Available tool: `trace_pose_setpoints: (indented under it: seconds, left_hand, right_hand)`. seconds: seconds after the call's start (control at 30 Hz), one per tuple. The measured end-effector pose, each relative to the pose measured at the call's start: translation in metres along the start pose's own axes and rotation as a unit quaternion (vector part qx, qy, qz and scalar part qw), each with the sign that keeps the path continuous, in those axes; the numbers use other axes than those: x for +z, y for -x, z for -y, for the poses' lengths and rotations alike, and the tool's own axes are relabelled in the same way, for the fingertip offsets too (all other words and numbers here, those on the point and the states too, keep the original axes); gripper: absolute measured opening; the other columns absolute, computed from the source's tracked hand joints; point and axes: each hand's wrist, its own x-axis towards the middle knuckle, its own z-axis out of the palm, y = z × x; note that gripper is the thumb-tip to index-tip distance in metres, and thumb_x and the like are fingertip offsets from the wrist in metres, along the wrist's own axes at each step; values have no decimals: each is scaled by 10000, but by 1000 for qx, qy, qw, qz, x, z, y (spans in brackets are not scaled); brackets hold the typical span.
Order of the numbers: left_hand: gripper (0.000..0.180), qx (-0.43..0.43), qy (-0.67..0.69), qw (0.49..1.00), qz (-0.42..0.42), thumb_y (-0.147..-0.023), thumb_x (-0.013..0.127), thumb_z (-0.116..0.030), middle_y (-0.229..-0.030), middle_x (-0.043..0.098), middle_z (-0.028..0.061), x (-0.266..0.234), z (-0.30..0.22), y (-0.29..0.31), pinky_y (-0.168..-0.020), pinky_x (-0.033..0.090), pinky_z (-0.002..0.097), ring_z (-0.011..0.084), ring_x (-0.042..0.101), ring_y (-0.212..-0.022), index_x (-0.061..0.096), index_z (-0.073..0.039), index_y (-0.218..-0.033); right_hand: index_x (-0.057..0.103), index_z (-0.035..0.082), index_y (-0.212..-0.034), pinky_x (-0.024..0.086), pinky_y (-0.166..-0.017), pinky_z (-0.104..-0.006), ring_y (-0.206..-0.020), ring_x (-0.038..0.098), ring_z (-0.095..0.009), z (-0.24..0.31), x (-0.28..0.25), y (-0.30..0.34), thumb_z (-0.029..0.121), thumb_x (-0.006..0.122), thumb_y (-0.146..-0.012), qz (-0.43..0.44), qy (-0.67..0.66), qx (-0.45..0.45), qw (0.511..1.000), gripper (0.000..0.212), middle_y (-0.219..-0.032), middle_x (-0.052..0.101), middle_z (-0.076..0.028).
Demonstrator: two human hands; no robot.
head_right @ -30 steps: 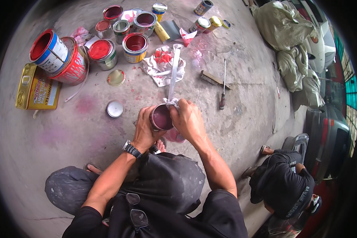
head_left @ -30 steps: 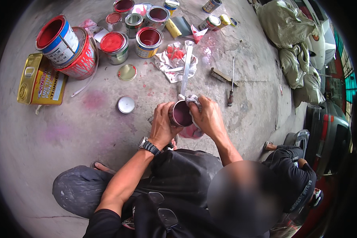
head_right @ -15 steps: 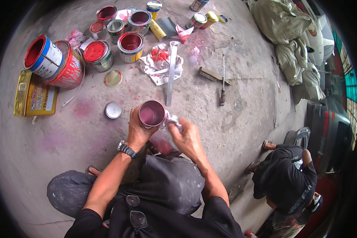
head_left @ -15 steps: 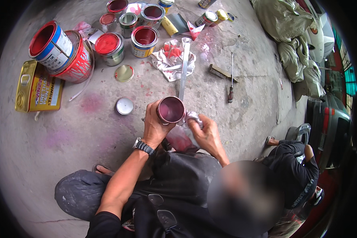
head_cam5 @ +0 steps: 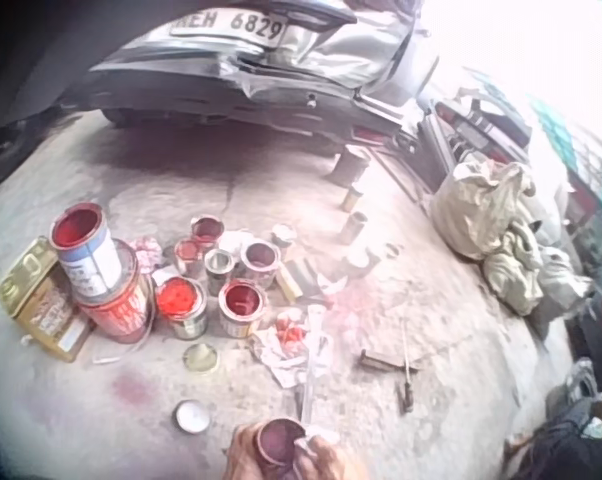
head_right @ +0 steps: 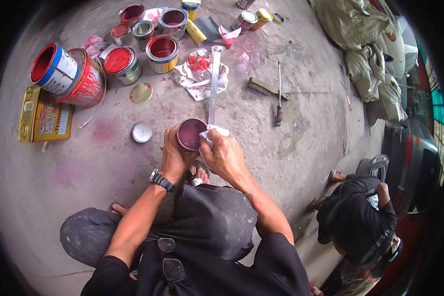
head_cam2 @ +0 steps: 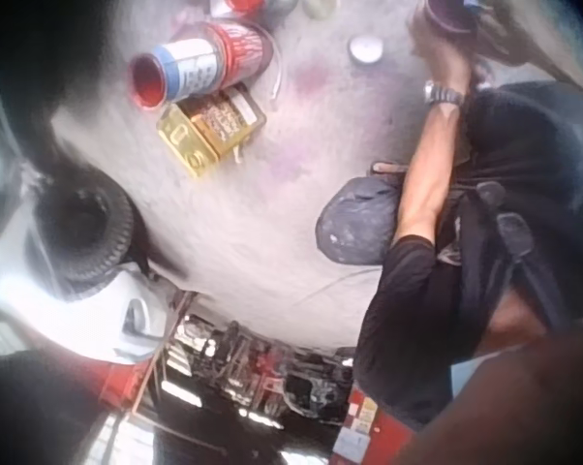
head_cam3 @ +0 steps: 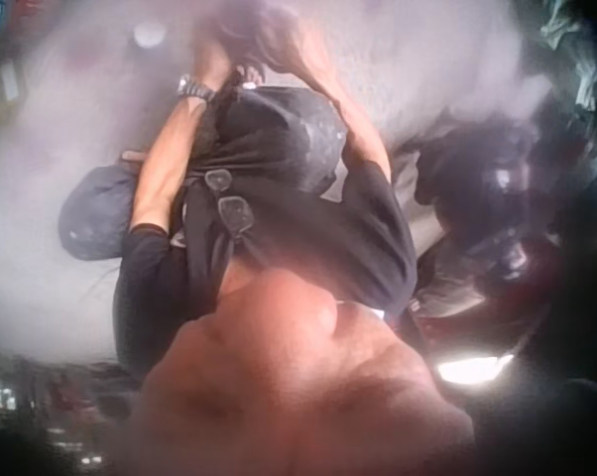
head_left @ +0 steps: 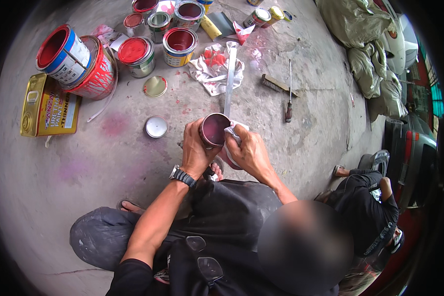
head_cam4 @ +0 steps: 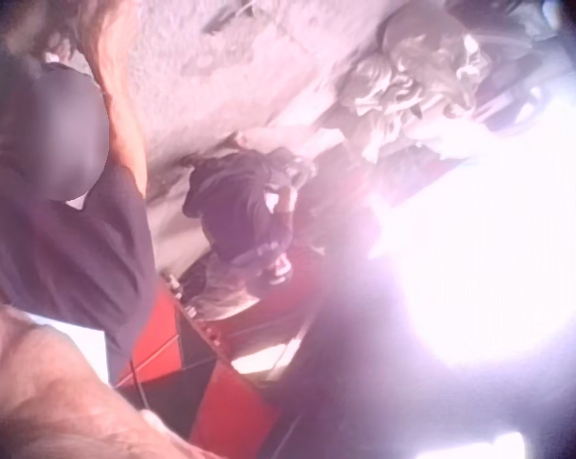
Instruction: The person cleans a paint spray gun cup with a cloth, then pours a liquid from a yellow can into the cup. They attach the cup to the spray gun, test the spray, and finally stir a can of red paint with a metal stick.
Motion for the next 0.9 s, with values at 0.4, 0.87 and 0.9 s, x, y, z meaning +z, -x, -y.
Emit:
trace_pose_setpoints:
  seconds: [0.4, 0.87, 0.9]
  left_hand:
    - [759, 40, 32, 998, 48, -744, 811, -173, -1314, 513, 207, 1, -7, 5, -1064, 397, 519, 417, 471, -1216, 438, -2, -1382]
    - [912, 18, 62, 996, 53, -626, 921, -160, -1310, 525, 167, -5, -3, 7, -1043, 452, 490, 386, 509, -1228, 441, -57, -1395]
    - [902, 17, 71, 996, 58, -630, 922, -160, -1316, 536, 162, -8, -4, 8, -1046, 449, 480, 375, 511, -1234, 452, -48, -1392]
  right_hand:
    - [662, 19, -813, 553, -607, -493, -631, 687, -391, 35, -1, -20, 286, 621, -913, 120, 160, -133, 971, 288, -650, 663, -201]
    - [604, 55, -935, 514, -562, -428, -630, 657, -308, -82, -79, -22, 214, 657, -938, 121, 352, -223, 901, 167, -809, 640, -128]
    - [603, 44, -909, 516, -562, -438, -632, 664, -324, -84, -81, -26, 236, 661, -942, 75, 305, -203, 928, 203, -804, 651, -139]
